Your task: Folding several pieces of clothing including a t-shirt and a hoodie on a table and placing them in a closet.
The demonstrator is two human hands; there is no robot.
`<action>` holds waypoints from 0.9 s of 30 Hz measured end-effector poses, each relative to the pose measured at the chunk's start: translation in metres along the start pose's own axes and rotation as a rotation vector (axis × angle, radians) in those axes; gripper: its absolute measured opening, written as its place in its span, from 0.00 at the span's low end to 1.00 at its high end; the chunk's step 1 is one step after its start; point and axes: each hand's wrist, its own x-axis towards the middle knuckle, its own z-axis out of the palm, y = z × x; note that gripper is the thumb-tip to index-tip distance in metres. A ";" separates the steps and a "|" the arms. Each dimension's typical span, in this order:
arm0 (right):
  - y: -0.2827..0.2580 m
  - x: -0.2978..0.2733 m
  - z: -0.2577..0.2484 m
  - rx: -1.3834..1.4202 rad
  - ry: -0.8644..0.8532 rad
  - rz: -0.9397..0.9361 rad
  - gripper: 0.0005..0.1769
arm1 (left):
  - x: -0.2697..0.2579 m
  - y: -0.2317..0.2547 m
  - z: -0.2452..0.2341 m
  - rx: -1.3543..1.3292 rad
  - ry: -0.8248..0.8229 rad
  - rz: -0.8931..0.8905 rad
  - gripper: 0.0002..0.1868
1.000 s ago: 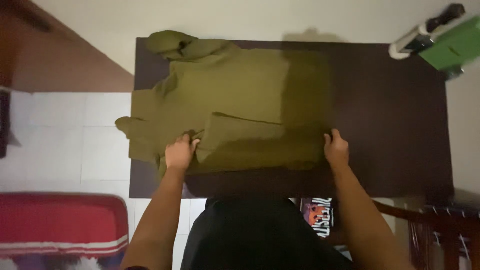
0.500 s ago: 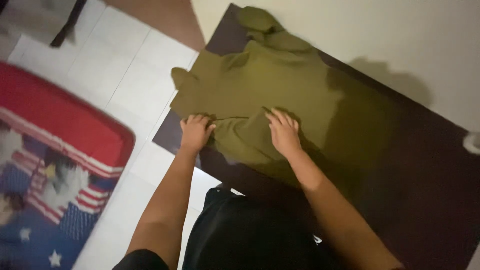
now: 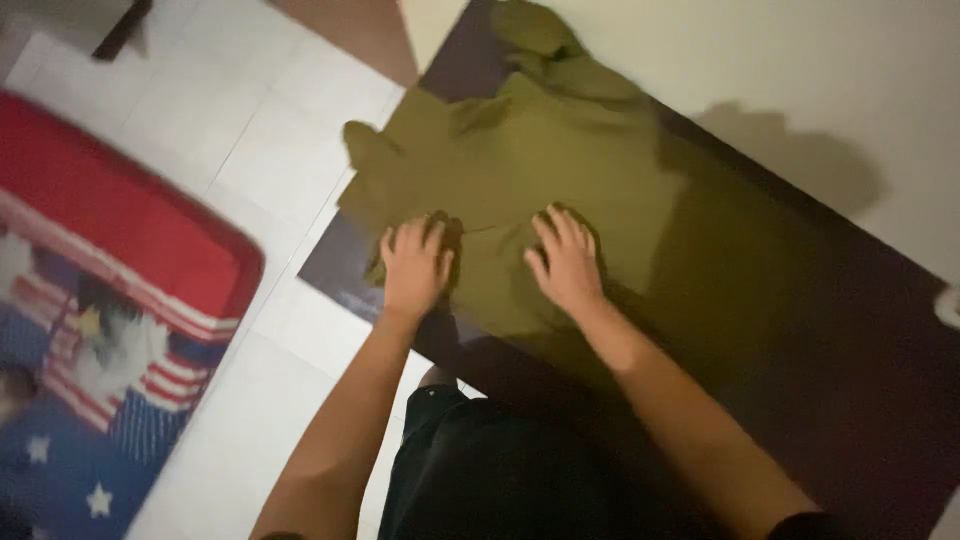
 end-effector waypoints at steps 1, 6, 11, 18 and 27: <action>-0.004 -0.018 -0.006 -0.197 0.027 -0.041 0.33 | 0.001 0.014 0.005 -0.020 0.001 0.108 0.31; 0.048 -0.102 0.001 -0.126 -0.093 0.063 0.39 | -0.006 0.046 0.029 0.000 -0.201 0.249 0.47; 0.123 -0.115 -0.027 -0.096 -0.088 0.173 0.45 | -0.007 0.052 0.047 0.033 -0.220 0.209 0.54; 0.286 -0.084 -0.081 -0.199 0.244 0.801 0.28 | 0.045 0.076 0.057 0.284 -0.184 0.049 0.28; 0.326 -0.080 -0.066 -0.114 0.457 0.839 0.32 | 0.281 0.121 0.078 0.257 -0.040 0.517 0.25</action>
